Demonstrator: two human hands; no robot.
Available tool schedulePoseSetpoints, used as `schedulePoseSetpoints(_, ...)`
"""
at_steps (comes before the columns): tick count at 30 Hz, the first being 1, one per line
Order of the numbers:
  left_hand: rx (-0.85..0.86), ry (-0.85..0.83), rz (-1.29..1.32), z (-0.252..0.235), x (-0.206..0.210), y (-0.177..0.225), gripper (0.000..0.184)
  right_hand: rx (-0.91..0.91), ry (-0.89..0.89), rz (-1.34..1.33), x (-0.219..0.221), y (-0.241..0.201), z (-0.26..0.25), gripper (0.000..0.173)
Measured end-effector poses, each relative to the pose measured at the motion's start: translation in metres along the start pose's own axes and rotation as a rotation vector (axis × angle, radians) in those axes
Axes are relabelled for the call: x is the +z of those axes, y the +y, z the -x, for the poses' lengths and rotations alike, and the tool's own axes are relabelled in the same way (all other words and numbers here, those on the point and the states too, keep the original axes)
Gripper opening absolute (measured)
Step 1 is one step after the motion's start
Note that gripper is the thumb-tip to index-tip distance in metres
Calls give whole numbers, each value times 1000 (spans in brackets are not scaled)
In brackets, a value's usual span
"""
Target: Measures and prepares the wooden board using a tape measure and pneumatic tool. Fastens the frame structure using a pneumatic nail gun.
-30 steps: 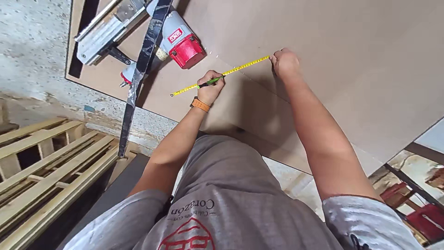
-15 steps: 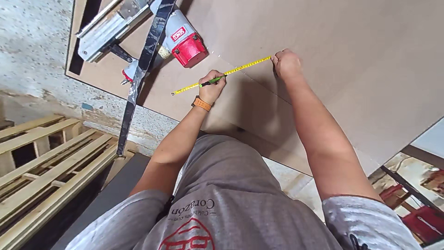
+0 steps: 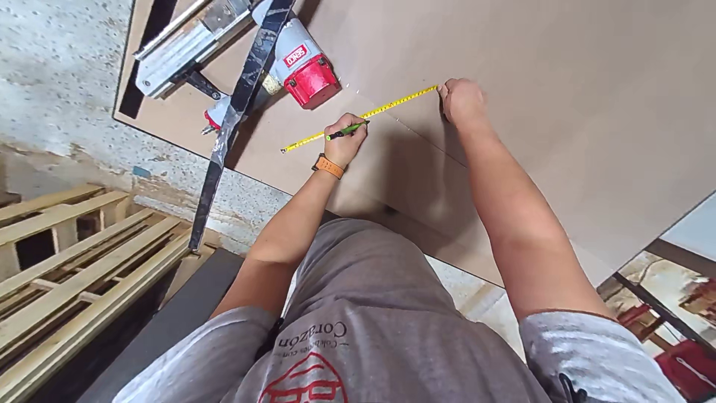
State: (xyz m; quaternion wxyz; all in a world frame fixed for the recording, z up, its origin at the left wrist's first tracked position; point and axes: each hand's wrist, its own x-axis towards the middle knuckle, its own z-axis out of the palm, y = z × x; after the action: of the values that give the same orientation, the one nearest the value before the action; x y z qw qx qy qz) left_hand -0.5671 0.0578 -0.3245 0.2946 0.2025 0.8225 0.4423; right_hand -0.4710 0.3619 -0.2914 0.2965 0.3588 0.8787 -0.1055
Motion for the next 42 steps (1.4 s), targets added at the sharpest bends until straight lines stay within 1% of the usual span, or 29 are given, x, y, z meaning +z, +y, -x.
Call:
schedulePoseSetpoints(2, -2, -10, 1, 0, -1, 3, 15, -6, 3, 16, 1, 2, 0, 53)
schedulePoseSetpoints(4, -20, 4, 39, -3, 0, 0, 17, -26, -7, -13, 2, 7, -1, 53)
schedulePoseSetpoints(7, -48, -51, 157, 12, -18, 4, 16, -112, -101, -187, -1, 19, 9, 53)
schedulePoseSetpoints(10, 33, -28, 146, 55, -69, 8, 18, -281, -220, -358, 10, 29, 55, 46)
schedulePoseSetpoints(12, 87, 84, 47, 89, -116, 2, 29, -366, -282, -402, 33, 28, 103, 41)
schedulePoseSetpoints(14, 109, 250, -152, 115, -166, -15, 40, -371, -399, -463, 62, 22, 156, 44)
schedulePoseSetpoints(15, 91, 327, -276, 122, -188, -27, 44, -347, -432, -513, 78, 19, 181, 45)
schedulePoseSetpoints(16, 36, 376, -396, 125, -207, -39, 47, -309, -438, -562, 94, 18, 203, 45)
schedulePoseSetpoints(17, -50, 382, -492, 126, -223, -50, 54, -265, -419, -628, 110, 17, 223, 44)
schedulePoseSetpoints(19, -239, 313, -595, 120, -244, -71, 71, -186, -327, -808, 134, 13, 252, 42)
schedulePoseSetpoints(20, -319, 260, -620, 117, -249, -80, 76, -167, -270, -905, 145, 10, 262, 42)
schedulePoseSetpoints(21, -387, 197, -634, 114, -251, -86, 76, -165, -218, -978, 155, 6, 268, 41)
schedulePoseSetpoints(22, -436, 142, -650, 111, -250, -88, 70, -169, -177, -997, 161, 1, 271, 41)
schedulePoseSetpoints(23, -459, 103, -672, 108, -246, -88, 63, -169, -140, -955, 163, -4, 270, 42)
schedulePoseSetpoints(25, -434, 112, -697, 111, -235, -79, 49, -109, -58, -781, 157, -14, 265, 44)
schedulePoseSetpoints(27, -347, 214, -667, 124, -225, -51, 43, -39, 69, -562, 137, -19, 264, 46)
schedulePoseSetpoints(29, -262, 293, -645, 140, -216, -14, 43, -14, 274, -408, 118, -11, 260, 44)
schedulePoseSetpoints(31, -206, 283, -643, 159, -202, 17, 44, 4, 369, -367, 98, 10, 255, 43)
schedulePoseSetpoints(32, -179, 263, -633, 170, -192, 29, 45, -5, 362, -371, 90, 24, 255, 44)
schedulePoseSetpoints(33, -157, 246, -621, 183, -180, 40, 45, -37, 318, -384, 85, 39, 256, 44)
schedulePoseSetpoints(35, -144, 242, -574, 206, -151, 54, 46, -162, 136, -424, 87, 60, 255, 46)
schedulePoseSetpoints(36, -150, 253, -516, 218, -135, 54, 45, -222, 45, -439, 93, 64, 255, 46)
schedulePoseSetpoints(37, -159, 270, -431, 230, -120, 53, 43, -231, 21, -483, 100, 62, 257, 46)
schedulePoseSetpoints(39, -181, 314, -238, 248, -93, 50, 41, -74, 155, -637, 107, 44, 259, 45)
schedulePoseSetpoints(40, -198, 327, -159, 257, -81, 47, 41, -12, 189, -689, 107, 37, 255, 45)
schedulePoseSetpoints(41, -209, 334, -102, 268, -70, 44, 41, -26, 149, -699, 109, 32, 252, 45)
schedulePoseSetpoints(42, -213, 330, -83, 281, -65, 42, 41, -99, 64, -692, 111, 28, 251, 46)
